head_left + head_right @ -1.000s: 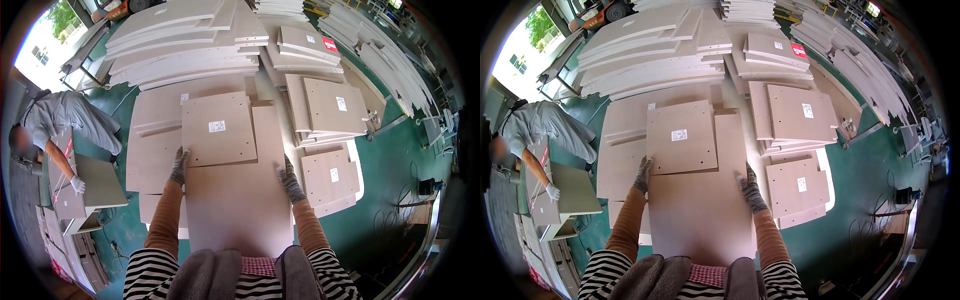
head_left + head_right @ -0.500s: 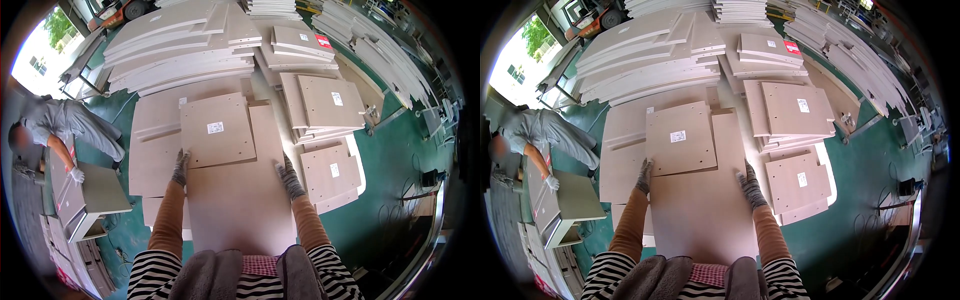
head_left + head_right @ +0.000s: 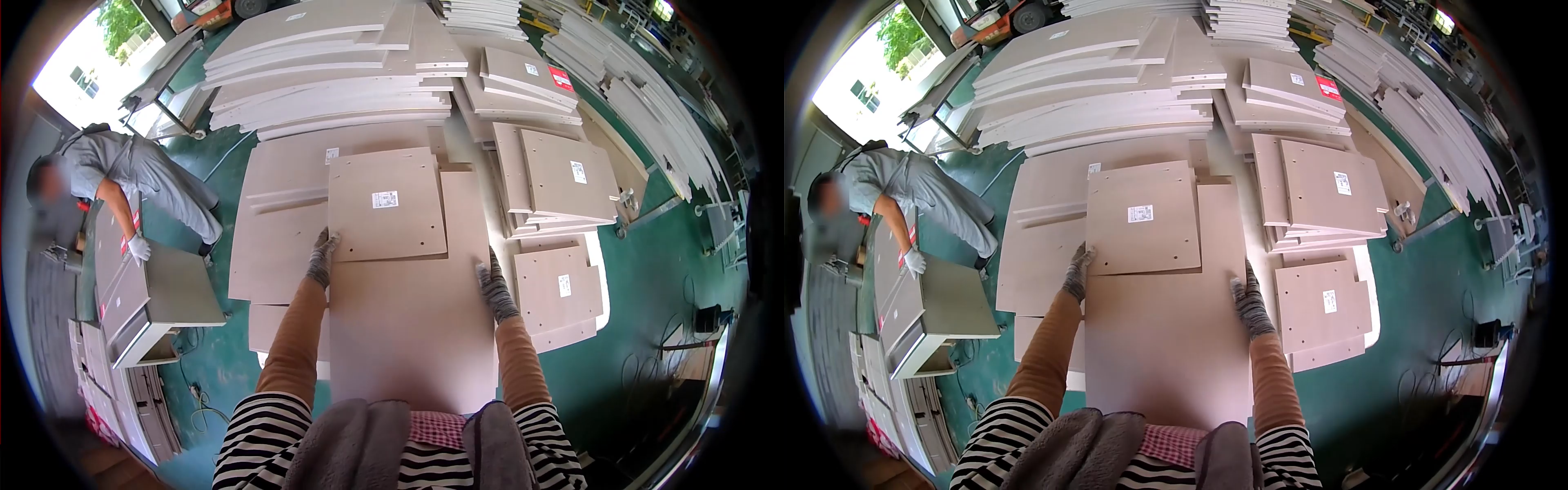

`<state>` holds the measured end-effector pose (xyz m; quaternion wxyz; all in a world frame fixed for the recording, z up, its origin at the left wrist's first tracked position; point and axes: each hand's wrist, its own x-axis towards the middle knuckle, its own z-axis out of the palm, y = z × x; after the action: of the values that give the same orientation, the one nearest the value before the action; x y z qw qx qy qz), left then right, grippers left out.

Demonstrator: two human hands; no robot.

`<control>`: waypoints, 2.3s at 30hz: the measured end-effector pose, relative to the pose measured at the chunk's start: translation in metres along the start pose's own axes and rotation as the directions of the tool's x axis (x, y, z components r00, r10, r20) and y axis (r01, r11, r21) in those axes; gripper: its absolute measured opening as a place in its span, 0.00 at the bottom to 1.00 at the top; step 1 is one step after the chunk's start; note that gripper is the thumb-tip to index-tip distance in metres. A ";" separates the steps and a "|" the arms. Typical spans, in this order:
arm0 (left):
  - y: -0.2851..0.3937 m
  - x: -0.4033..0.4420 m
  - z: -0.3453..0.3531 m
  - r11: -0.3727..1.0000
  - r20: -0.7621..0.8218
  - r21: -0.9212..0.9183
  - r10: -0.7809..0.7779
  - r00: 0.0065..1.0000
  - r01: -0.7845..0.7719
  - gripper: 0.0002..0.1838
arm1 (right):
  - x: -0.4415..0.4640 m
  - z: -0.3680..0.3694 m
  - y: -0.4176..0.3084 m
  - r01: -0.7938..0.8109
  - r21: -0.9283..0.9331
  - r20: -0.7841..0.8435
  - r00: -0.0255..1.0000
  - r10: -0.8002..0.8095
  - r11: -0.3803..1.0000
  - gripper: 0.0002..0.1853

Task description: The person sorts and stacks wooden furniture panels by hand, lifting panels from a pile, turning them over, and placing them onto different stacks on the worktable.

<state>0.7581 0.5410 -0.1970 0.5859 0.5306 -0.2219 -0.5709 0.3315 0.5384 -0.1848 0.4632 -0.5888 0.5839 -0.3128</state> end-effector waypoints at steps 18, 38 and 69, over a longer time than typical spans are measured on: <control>-0.003 0.012 -0.018 0.997 -0.046 0.006 -0.081 0.996 0.081 0.23 | 0.009 0.008 -0.014 0.009 -0.036 -0.082 0.997 -0.012 0.999 0.36; 0.000 0.020 -0.027 0.980 -0.014 0.130 -0.151 0.988 0.152 0.24 | 0.007 0.009 -0.010 -0.222 0.368 -0.069 0.962 0.264 0.903 0.43; -0.037 -0.175 -0.026 0.928 0.040 -0.017 -0.372 0.927 0.373 0.27 | -0.150 -0.014 0.054 -0.346 0.404 0.149 0.938 0.313 0.847 0.54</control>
<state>0.7204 0.7169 -0.1777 0.4694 0.5455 -0.1205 -0.6838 0.2790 0.6889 -0.2025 0.6488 -0.3764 0.5759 -0.3250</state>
